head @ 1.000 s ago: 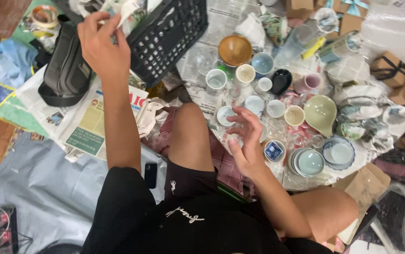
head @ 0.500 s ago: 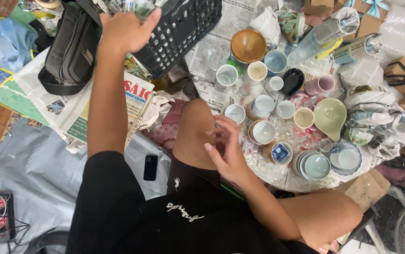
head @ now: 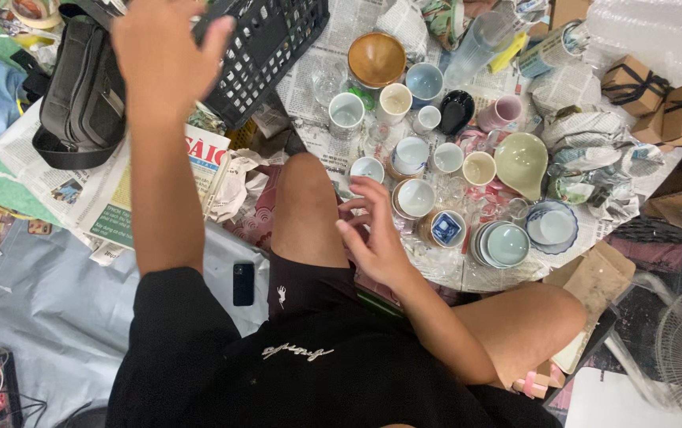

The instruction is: The person wraps small ceramic cups with newspaper and plastic wrap. They pick up a cup, fold newspaper around it, and secure it with plastic wrap, repeating the process for multiple cups.

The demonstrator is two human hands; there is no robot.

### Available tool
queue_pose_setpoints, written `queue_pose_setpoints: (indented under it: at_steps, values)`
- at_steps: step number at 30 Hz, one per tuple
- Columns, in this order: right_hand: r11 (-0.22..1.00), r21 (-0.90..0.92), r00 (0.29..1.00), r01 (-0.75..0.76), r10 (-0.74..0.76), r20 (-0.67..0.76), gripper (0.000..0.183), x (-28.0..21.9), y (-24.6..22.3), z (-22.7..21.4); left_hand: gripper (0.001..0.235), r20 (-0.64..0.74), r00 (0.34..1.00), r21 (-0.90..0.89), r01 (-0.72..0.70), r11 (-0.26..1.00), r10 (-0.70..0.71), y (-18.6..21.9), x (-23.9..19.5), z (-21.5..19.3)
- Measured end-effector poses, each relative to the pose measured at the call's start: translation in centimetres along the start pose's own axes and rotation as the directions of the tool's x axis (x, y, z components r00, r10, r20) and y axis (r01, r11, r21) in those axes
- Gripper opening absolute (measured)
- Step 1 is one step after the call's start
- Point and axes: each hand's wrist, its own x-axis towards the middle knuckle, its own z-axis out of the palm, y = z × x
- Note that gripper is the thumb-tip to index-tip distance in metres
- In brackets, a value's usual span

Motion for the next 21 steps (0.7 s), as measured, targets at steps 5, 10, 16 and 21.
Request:
queue_pose_setpoints:
  at_steps: [5,10,16,21]
  values:
    - [0.999,-0.030,0.995,-0.012,0.009,-0.100,0.051,-0.9,0.5,-2.4,0.024,-0.059,0.949,-0.532,-0.292,0.795,0.309,12.9,-0.1,-0.6]
    - [0.995,-0.100,0.971,-0.027,0.003,-0.238,0.058,-2.5,1.3,-6.8,0.014,0.027,0.866,-0.813,-0.271,0.515,0.499,23.5,-0.5,3.3]
    - [0.939,-0.326,0.913,-0.107,-0.038,-0.407,0.047,-4.2,2.8,-15.5,0.040,-0.025,0.892,-0.941,-0.173,0.290,0.452,29.1,-2.1,11.0]
    - [0.641,-0.751,0.886,-0.157,-0.244,-0.394,0.036,-5.0,7.2,-26.0,0.055,0.025,0.933,-0.954,-0.084,0.287,0.359,30.2,-5.3,19.5]
